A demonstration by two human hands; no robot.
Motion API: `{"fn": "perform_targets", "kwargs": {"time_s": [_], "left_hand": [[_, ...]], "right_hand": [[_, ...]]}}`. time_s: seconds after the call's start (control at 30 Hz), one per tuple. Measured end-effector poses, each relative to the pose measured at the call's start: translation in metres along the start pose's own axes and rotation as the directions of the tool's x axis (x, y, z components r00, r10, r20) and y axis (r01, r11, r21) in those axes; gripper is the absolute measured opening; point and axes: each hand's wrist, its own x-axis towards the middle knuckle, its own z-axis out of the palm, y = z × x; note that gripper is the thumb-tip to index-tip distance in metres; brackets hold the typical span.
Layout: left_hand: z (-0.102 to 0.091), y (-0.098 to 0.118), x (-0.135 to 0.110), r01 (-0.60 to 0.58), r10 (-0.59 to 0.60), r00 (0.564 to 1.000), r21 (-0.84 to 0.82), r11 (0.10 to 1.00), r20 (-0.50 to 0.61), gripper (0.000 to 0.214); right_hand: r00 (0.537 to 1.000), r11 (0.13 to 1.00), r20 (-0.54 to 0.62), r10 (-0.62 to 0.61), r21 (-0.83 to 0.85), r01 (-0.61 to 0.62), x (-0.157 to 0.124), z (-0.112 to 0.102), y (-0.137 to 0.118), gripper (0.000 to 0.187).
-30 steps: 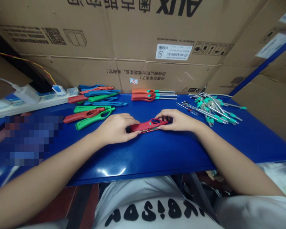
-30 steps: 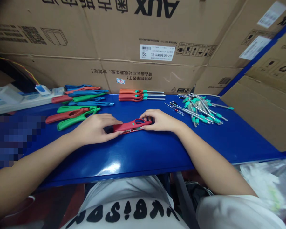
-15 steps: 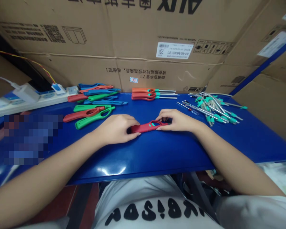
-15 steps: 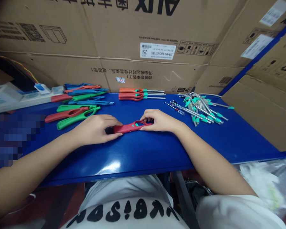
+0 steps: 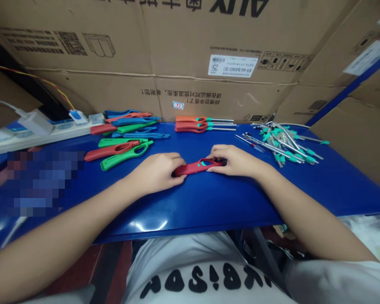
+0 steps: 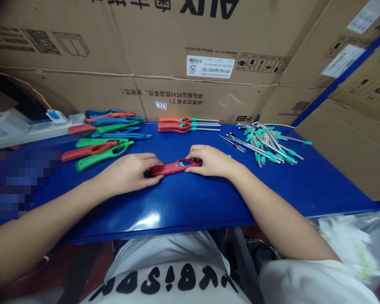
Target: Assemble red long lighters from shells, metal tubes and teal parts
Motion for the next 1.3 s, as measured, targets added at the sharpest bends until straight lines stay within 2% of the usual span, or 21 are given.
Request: {"fn": "perform_targets", "kwargs": {"time_s": [0.1,0.2,0.33,0.47,0.67,0.87,1.07,1.17,1.3], "left_hand": [[0.005,0.003,-0.001,0.018,-0.016,1.0,0.131,0.991,-0.015,0.027],[0.009,-0.002,-0.001,0.009,0.0,0.998,0.129,0.992,-0.07,0.031],[0.012,-0.01,-0.001,-0.031,0.037,0.987,0.045,0.999,-0.156,0.034],[0.011,-0.011,0.0,-0.073,0.072,0.982,-0.003,0.997,-0.174,0.032],[0.009,-0.012,0.0,-0.056,0.046,0.976,-0.042,0.998,-0.211,0.031],[0.009,-0.024,0.002,-0.117,0.062,0.913,-0.114,0.987,-0.402,0.036],[0.005,-0.023,0.001,-0.156,0.094,0.894,-0.11,0.982,-0.439,0.033],[0.003,-0.02,0.001,-0.119,0.067,0.886,-0.085,0.989,-0.46,0.032],[0.004,-0.019,0.001,-0.092,0.042,0.892,-0.09,0.992,-0.451,0.032]], "right_hand": [[1.0,0.989,0.02,-0.021,-0.143,0.024,0.001,0.0,-0.004,0.031],[0.999,0.972,0.018,-0.051,-0.231,0.054,0.001,-0.001,-0.005,0.026],[0.996,0.968,-0.004,-0.089,-0.234,0.085,-0.001,-0.003,-0.004,0.026],[0.994,0.958,-0.025,-0.11,-0.27,0.099,-0.003,-0.003,-0.006,0.03],[0.993,0.951,-0.066,-0.099,-0.299,0.075,-0.003,-0.005,-0.009,0.029],[0.985,0.962,-0.147,-0.085,-0.271,0.042,-0.007,-0.012,-0.003,0.027],[0.962,0.97,-0.26,-0.078,-0.243,0.013,-0.01,-0.016,0.008,0.028],[0.955,0.971,-0.285,-0.077,-0.24,0.007,-0.011,-0.018,0.009,0.022],[0.952,0.957,-0.296,-0.083,-0.292,-0.007,-0.012,-0.02,0.001,0.025]]}}
